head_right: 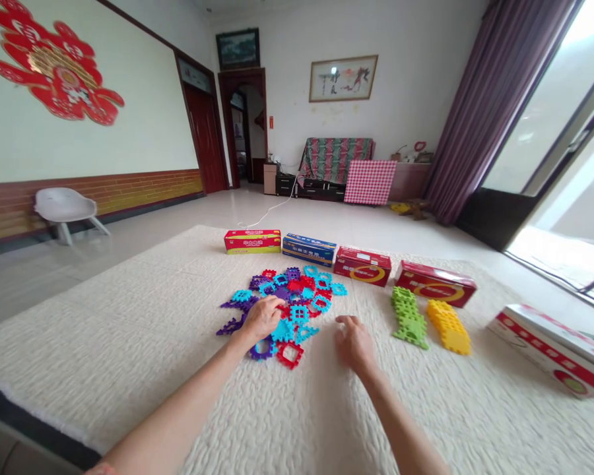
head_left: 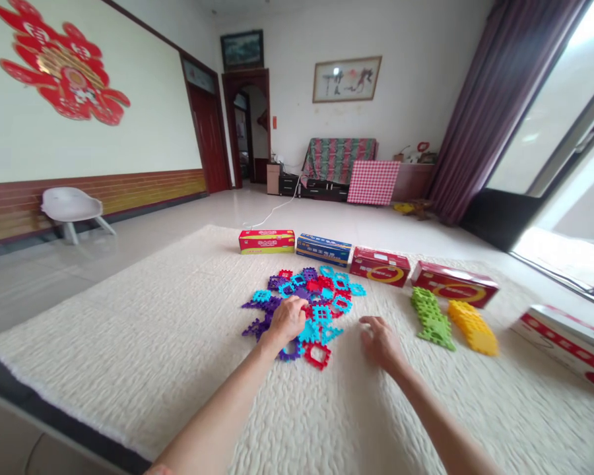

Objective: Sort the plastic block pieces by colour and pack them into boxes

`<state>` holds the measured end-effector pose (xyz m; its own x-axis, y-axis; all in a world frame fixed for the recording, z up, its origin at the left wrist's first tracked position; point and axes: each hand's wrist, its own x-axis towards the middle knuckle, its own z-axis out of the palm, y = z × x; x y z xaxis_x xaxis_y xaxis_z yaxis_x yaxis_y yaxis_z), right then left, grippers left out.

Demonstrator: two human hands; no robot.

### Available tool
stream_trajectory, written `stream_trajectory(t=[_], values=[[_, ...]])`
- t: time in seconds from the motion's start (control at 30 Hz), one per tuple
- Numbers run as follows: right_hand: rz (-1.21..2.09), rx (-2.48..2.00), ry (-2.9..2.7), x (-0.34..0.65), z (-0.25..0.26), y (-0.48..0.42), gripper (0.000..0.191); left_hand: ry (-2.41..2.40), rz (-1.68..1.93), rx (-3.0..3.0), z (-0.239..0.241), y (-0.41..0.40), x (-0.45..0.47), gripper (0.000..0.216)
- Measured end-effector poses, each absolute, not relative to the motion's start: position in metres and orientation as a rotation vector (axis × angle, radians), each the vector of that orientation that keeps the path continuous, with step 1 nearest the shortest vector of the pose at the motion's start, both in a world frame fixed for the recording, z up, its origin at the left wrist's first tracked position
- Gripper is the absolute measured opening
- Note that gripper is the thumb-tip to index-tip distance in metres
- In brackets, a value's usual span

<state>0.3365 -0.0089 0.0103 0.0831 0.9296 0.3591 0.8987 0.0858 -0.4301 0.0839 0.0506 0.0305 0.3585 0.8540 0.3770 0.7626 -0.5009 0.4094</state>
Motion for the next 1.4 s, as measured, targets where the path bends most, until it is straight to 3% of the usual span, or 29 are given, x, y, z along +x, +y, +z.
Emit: stream_trajectory(t=[0.3,0.6,1.03,1.27,1.4], values=[[0.087,-1.64,-1.868,0.272,0.033,0.042,0.032,1.625,0.719,2.43,0.031,0.078,0.088,0.032],[0.099,-1.709,-2.116,0.271,0.051,0.13,0.034,1.92,0.674,2.265,0.045,0.173,0.077,0.032],[0.102,-1.675,-2.271,0.272,0.048,0.172,0.015,2.051,0.376,2.077,0.031,0.252,0.075,0.026],[0.072,-1.643,-1.989,0.281,0.053,0.172,0.026,2.111,0.509,2.016,0.047,0.245,0.061,0.014],[0.057,-1.703,-1.838,0.316,0.06,0.153,0.032,2.125,0.817,2.034,0.074,0.222,0.07,0.026]])
